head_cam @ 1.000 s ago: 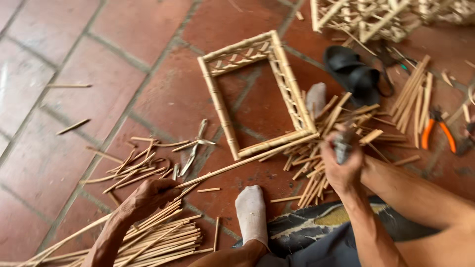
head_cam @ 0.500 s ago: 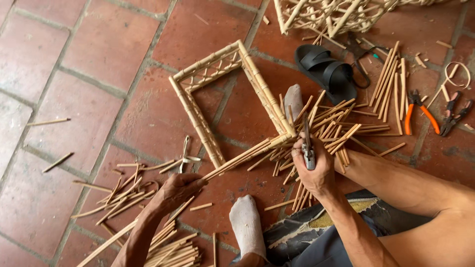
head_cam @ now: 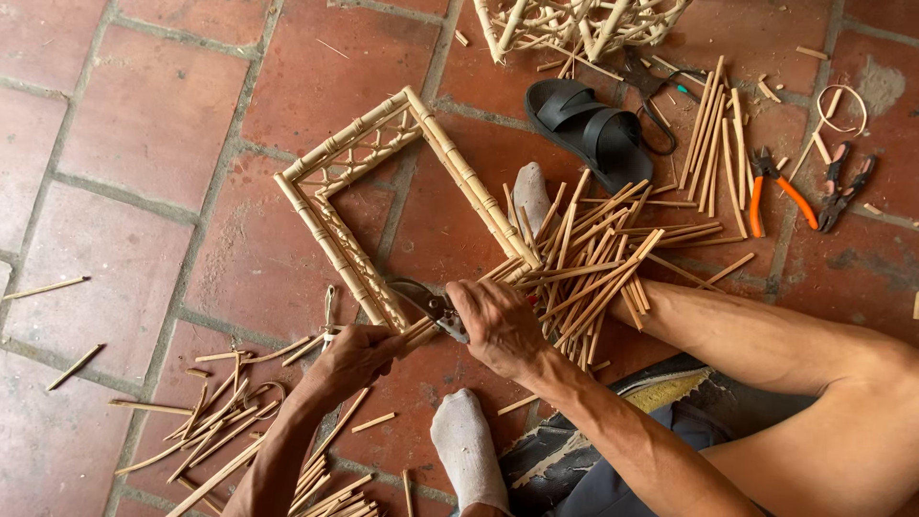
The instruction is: The person sits on a tiled floor and weaves thin bamboo strips into a rectangular bamboo frame. They repeatedly insert strips, tap them into place with pliers, and trim excess ends with shears.
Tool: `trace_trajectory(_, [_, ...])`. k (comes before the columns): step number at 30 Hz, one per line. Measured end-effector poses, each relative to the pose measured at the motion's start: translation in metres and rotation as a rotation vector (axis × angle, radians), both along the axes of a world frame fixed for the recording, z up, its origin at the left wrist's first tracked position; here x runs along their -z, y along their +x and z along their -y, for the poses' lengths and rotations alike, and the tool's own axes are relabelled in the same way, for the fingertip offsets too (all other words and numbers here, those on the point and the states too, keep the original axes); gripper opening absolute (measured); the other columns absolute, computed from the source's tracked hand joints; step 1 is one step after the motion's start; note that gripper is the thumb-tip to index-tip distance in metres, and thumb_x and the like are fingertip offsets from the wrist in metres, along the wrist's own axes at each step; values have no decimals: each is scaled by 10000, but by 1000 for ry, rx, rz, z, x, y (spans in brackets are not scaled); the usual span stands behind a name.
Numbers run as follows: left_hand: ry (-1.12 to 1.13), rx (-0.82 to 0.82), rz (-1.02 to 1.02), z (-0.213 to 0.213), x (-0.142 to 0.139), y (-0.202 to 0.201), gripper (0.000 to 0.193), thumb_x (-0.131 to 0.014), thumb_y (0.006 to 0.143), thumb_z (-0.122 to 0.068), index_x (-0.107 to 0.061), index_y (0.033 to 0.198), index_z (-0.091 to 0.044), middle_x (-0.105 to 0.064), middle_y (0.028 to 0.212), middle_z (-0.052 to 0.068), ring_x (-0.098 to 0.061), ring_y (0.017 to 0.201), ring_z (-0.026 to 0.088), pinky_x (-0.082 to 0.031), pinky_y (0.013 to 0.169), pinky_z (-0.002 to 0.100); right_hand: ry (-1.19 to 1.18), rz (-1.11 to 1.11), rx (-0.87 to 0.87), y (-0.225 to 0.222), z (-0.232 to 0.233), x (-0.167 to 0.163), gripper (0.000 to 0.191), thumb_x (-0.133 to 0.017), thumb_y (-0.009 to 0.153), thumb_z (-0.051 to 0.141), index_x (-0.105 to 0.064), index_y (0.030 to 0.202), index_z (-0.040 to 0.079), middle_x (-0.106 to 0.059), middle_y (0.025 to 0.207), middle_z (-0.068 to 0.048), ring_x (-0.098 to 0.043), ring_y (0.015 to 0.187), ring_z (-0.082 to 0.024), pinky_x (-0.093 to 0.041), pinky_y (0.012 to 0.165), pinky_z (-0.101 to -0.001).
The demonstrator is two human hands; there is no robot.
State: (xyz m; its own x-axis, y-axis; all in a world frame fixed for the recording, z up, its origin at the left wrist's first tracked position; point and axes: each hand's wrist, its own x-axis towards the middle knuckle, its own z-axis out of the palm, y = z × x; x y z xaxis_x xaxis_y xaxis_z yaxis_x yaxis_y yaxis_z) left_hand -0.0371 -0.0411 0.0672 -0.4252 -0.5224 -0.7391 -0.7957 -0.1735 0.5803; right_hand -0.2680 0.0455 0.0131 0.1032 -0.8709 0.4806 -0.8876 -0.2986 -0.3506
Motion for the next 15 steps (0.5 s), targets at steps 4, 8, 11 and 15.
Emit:
trace_trajectory(4, [12, -14, 17, 1, 4, -4, 312, -614, 997, -313, -750, 1023, -34, -649, 645, 37, -531, 513, 107, -429, 445, 279, 308, 53, -15, -8, 10, -2, 80, -613, 991, 93, -544, 1015, 60, -534, 652, -38, -521, 544, -160, -488, 443, -329])
trace_trajectory(8, [-181, 34, -45, -8, 2, -5, 270, -588, 1005, -308, -671, 1128, -83, -742, 742, 13, -656, 557, 108, -494, 445, 291, 500, 44, -4, -18, 20, -3, 62, -586, 980, 72, -535, 1015, 65, -489, 587, -2, -466, 476, -136, -447, 383, -302])
trace_trajectory(11, [-257, 29, 191, -19, -2, 3, 236, -622, 990, -303, -673, 1179, -171, -768, 759, 62, -705, 613, 169, -498, 522, 351, 647, 142, -9, -29, 26, -5, 152, -579, 1048, 188, -536, 986, 57, -495, 575, -16, -447, 411, -145, -434, 323, -319])
trace_trajectory(15, [-689, -82, 12, -44, 8, 17, 178, -720, 924, -249, -744, 1077, -162, -757, 828, 81, -717, 661, 233, -567, 569, 370, 741, 158, -5, -42, 40, -7, 192, -631, 1011, 227, -591, 956, 48, -596, 588, -37, -506, 401, -135, -443, 395, -322])
